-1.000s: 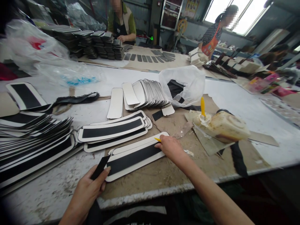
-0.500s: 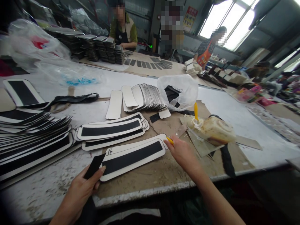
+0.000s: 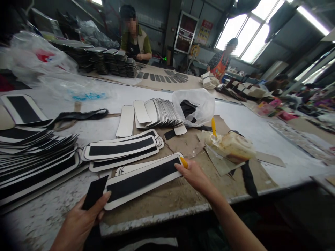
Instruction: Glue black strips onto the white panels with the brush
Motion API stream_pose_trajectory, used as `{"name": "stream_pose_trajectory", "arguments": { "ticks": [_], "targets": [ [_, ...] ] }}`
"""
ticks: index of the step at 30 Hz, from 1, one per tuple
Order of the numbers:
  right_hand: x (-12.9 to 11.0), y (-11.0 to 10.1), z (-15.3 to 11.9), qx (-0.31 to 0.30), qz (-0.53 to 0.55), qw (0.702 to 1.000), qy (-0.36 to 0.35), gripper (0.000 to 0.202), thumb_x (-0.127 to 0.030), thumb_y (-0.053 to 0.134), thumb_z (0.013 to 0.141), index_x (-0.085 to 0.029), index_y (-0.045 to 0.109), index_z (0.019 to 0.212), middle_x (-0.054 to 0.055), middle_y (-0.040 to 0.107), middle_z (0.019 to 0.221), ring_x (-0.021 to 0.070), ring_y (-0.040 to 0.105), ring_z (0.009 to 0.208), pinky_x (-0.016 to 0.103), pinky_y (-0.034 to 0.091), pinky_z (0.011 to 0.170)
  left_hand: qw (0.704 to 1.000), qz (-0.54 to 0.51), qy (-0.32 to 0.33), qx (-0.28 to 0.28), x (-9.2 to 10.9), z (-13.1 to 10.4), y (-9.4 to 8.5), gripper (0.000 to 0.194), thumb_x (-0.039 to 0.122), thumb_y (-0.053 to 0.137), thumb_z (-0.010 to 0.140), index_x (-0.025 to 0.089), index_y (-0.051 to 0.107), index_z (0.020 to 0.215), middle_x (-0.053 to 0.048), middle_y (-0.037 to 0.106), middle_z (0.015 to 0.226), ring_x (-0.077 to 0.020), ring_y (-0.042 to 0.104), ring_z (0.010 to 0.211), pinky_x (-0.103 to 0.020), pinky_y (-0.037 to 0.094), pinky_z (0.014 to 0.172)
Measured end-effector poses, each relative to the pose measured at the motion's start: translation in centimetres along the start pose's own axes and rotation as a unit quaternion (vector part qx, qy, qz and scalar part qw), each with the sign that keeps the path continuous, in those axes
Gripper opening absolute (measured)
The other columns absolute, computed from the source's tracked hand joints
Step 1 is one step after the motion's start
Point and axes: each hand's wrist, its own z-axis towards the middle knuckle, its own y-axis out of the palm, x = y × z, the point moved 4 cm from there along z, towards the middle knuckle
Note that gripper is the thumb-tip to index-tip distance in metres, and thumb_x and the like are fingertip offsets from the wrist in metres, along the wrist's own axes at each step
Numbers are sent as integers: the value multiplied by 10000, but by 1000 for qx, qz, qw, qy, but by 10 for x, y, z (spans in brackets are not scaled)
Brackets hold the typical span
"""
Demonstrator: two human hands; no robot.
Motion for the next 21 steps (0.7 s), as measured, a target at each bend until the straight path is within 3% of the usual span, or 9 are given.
{"name": "stream_pose_trajectory", "arguments": {
  "ticks": [7, 13, 17, 21],
  "targets": [
    [1, -3, -8, -23, 104, 994, 3, 324, -458, 511, 803, -177, 445, 657, -48, 382, 573, 78, 331, 506, 202, 286, 455, 1000, -11, 0, 23, 8, -7, -2, 519, 599, 756, 529, 186, 518, 735, 71, 380, 422, -91, 294, 413, -200, 209, 403],
    [-4, -8, -23, -61, 315, 944, 74, 427, -522, 641, 727, -195, 366, 706, -95, 301, 531, 35, 241, 414, 167, 176, 380, 998, -62, -19, 15, 19, -13, -3, 492, 552, 779, 509, 186, 452, 544, 61, 352, 393, -76, 295, 402, -201, 234, 393],
    [-7, -10, -24, -66, 346, 933, 68, 415, -504, 651, 739, -186, 386, 722, -95, 308, 532, 28, 244, 411, 160, 162, 382, 996, -80, -34, -6, 20, -10, -2, 484, 523, 789, 503, 186, 441, 506, 61, 334, 377, -71, 278, 392, -205, 237, 385],
    [-3, -10, -23, -52, 297, 951, 63, 422, -524, 631, 759, -194, 372, 717, -93, 290, 536, 38, 247, 420, 165, 168, 376, 995, -88, -41, -8, 20, -10, -1, 483, 509, 811, 458, 175, 486, 581, 55, 393, 420, -77, 316, 402, -197, 236, 382]
  ]
}}
